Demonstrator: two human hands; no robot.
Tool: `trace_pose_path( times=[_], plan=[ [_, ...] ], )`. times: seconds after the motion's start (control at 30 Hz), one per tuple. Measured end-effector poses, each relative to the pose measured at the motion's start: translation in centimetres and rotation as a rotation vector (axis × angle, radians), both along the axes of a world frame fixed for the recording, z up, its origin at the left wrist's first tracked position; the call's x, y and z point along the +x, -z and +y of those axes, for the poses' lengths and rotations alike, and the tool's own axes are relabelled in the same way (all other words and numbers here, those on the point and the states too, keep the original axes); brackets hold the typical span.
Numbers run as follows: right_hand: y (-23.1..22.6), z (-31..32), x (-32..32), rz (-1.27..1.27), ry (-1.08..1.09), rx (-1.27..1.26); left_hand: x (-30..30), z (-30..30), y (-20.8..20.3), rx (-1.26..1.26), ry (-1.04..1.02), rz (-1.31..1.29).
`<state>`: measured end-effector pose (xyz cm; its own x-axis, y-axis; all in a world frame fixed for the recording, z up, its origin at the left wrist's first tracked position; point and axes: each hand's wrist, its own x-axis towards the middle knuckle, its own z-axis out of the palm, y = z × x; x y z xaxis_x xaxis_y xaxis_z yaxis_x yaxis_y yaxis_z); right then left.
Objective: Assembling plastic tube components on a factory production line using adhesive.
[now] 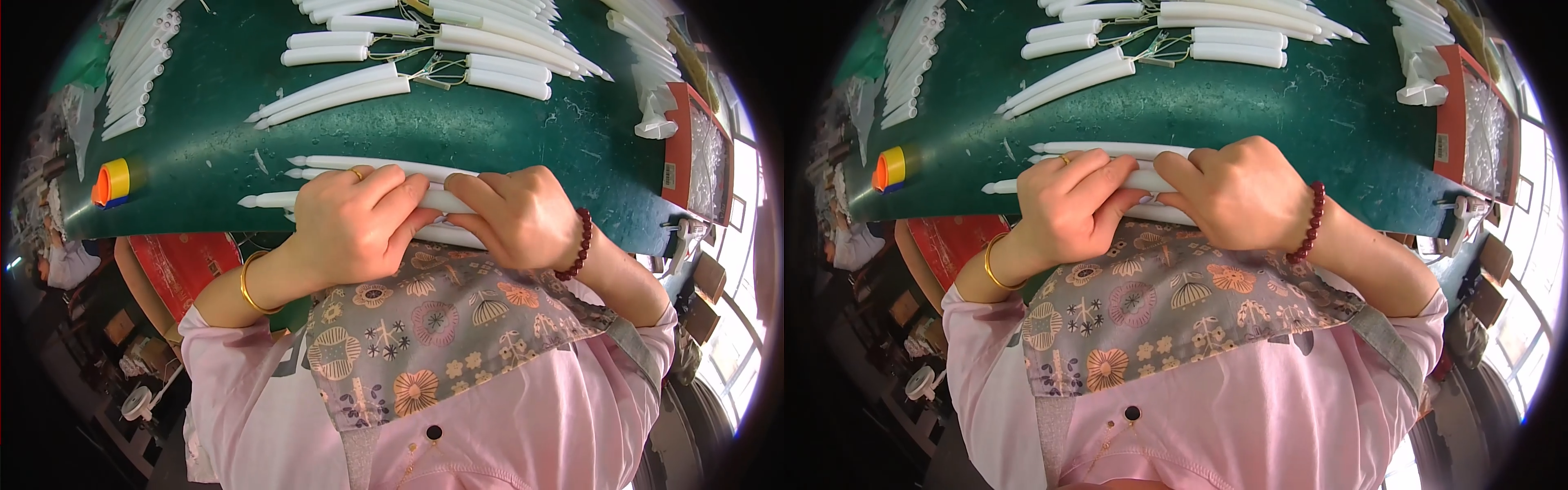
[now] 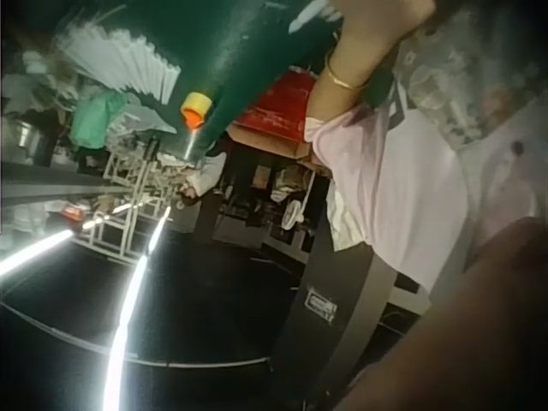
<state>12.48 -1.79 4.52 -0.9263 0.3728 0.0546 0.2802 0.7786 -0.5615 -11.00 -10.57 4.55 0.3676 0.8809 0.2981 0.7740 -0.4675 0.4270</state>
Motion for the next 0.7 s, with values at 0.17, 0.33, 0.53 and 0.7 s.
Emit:
trace_pose_path(
  times=[0.17, 0.33, 0.53, 0.7],
  plan=[
    [1.1, 1.0, -0.4, 0.114, 0.045, 0.023, -0.3, 1.3, 0.2, 0.087, -0.023, -0.022],
    [2.1, 3.8, -1.1, -0.022, 0.106, 0.234, -0.4, 4.8, 3.5, 0.093, -0.028, 0.029],
    [3.4, 6.2, 0.4, 0.223, 0.308, 0.312, -1.2, 4.5, 3.4, -0.030, 0.069, -0.147],
    [3.8, 5.4, -0.1, 0.136, 0.422, 0.368, -1.3, 6.5, 3.7, 0.103, -0.190, -0.084]
  ],
)
